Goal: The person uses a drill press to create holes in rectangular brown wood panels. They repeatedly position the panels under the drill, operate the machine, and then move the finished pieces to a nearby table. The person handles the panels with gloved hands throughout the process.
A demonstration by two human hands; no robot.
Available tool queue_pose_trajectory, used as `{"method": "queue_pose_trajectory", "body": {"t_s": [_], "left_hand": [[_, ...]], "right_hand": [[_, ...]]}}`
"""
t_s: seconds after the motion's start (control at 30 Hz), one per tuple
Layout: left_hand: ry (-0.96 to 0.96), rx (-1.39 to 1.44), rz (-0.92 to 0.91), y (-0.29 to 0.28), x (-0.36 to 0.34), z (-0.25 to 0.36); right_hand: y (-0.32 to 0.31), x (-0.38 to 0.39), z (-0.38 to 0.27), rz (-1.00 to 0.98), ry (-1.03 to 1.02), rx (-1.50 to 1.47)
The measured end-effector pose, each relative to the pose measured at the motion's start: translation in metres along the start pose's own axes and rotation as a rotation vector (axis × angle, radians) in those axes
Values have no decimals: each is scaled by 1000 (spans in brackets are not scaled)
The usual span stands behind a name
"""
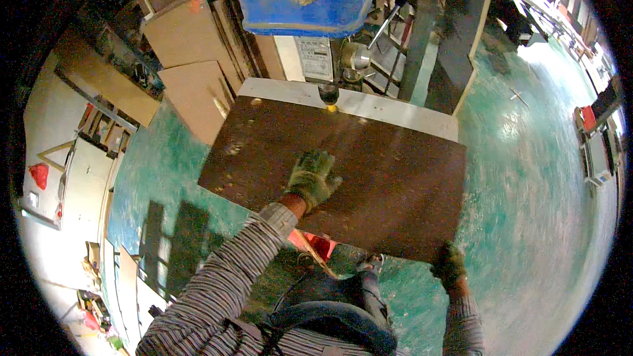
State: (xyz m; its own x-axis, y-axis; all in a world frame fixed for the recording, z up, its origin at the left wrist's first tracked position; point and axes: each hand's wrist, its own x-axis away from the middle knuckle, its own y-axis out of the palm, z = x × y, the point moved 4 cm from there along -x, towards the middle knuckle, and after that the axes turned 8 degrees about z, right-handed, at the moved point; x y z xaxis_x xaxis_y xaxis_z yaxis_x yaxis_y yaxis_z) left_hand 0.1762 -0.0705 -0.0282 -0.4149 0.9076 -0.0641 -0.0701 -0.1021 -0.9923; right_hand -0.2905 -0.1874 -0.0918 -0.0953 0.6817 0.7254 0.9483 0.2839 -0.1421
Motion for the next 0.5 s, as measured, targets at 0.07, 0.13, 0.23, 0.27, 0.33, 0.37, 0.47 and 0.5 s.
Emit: {"method": "queue_pose_trajectory", "body": {"t_s": [0.07, 0.13, 0.23, 0.27, 0.33, 0.37, 0.47, 0.5], "left_hand": [[16, 86, -3, 3, 5, 21], [-33, 76, 75, 3, 8, 21], [-148, 26, 51, 6, 11, -10], [-166, -4, 92, 5, 11, -24], [-354, 77, 54, 9, 12, -61], [-376, 8, 31, 10, 10, -80], [-359, -145, 84, 8, 9, -132], [-325, -148, 110, 9, 7, -143]], "right_hand": [[44, 4, 12, -108, -105, 55], [99, 0, 18, -246, -502, 203], [183, 3, 38, -450, -681, 150], [214, 6, 40, -492, -666, 87], [269, 15, 46, -508, -309, -125], [291, 22, 42, -504, -178, -159], [340, 53, 27, -494, 56, -127], [349, 60, 21, -491, 98, -114]]}}
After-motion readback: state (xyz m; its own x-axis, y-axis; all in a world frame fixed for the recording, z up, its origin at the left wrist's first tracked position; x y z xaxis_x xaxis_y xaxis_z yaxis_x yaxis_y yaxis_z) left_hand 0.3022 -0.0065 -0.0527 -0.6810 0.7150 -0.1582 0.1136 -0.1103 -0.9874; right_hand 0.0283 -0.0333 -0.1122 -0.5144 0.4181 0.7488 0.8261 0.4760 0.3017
